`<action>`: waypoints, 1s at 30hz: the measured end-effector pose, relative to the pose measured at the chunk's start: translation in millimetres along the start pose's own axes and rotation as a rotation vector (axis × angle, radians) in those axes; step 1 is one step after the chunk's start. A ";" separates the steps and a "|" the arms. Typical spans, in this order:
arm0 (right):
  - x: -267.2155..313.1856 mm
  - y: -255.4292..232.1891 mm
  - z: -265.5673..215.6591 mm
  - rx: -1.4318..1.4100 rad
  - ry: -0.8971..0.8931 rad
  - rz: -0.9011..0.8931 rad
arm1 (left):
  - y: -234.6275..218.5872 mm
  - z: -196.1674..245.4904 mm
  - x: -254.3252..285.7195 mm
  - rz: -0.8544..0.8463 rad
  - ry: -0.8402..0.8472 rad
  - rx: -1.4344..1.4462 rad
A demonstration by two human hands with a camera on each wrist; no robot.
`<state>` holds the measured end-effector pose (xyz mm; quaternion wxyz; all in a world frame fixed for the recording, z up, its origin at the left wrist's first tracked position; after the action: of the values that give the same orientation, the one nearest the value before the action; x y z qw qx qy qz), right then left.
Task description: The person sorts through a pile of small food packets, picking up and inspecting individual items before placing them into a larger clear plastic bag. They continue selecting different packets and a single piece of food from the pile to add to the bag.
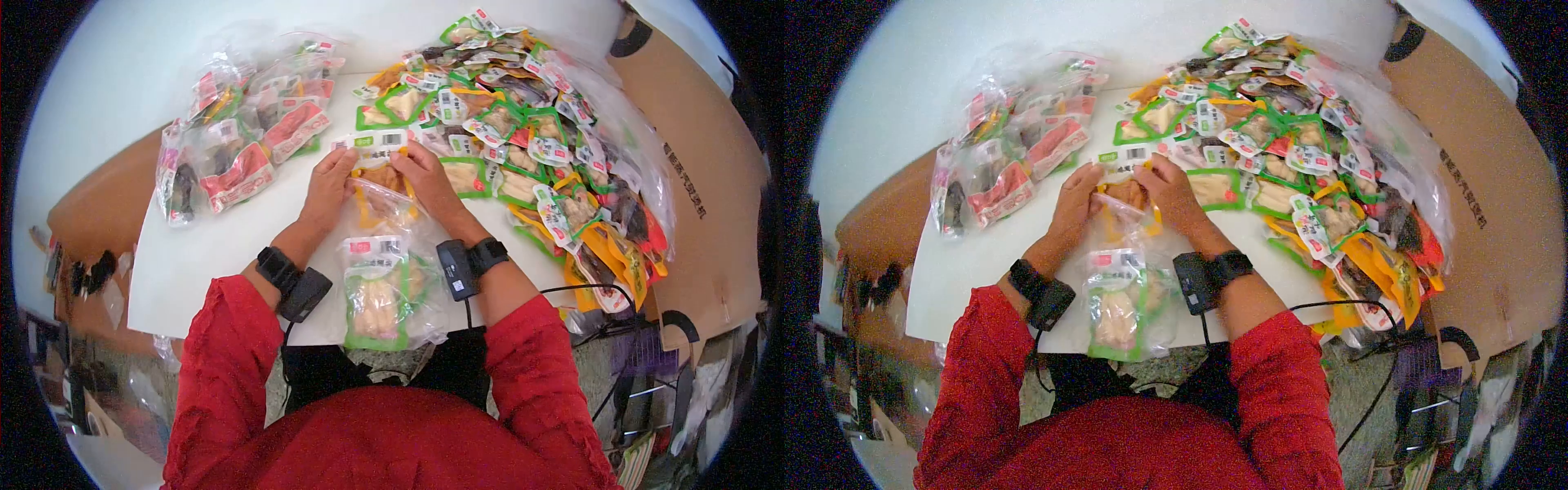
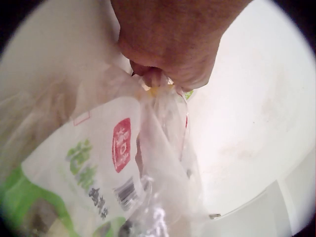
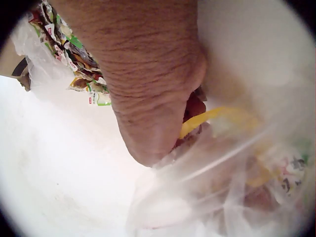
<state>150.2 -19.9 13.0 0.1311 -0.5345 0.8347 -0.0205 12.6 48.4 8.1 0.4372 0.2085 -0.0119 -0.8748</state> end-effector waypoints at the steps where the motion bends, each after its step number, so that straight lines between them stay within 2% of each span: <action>1: 1.5 -0.1 -2.2 0.001 -0.008 0.007 | 0.2 1.7 0.5 -0.022 0.010 -0.004; 4: -3.8 1.6 5.9 -0.076 -0.014 -0.063 | -1.5 -6.4 -1.1 0.037 -0.028 0.070; 5: -2.7 3.9 4.3 -0.181 0.044 -0.069 | -3.6 -7.2 -0.5 0.062 -0.020 0.050; 6: -0.6 5.2 2.8 -0.283 0.103 -0.073 | -2.1 -8.7 -0.8 0.040 -0.031 0.099; 8: -2.4 5.4 5.3 -0.307 0.112 -0.117 | -4.1 -9.9 -2.4 0.029 -0.033 0.132; 10: -0.6 5.3 3.9 -0.287 0.142 -0.127 | 0.1 -10.6 -2.6 -0.059 -0.042 0.202; 15: 4.6 11.5 -1.6 -0.438 0.262 -0.200 | 1.3 -17.2 -3.4 -0.013 -0.096 0.277; 23: 6.2 15.0 -7.9 -0.349 0.230 -0.182 | -1.4 -15.1 -5.5 -0.044 -0.030 0.309; 25: 4.4 13.9 -2.3 -0.267 0.210 -0.158 | -3.7 -19.0 -5.6 0.040 -0.088 0.375; 30: 1.2 8.1 4.6 -0.207 0.197 -0.180 | -2.5 -19.1 -5.6 0.040 -0.110 0.415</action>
<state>143.6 -17.0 6.8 -0.0094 -0.6131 0.7900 0.0014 20.8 57.3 -7.8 0.4009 0.2454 -0.2197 -0.8549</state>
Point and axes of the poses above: each hand's wrist, its own x-axis away from the middle knuckle, its own y-axis out of the palm, z = x × y, the point moved 5 cm from there along -x, towards the middle knuckle, and after that the axes turned 15 degrees about y, right-handed, at the moved point
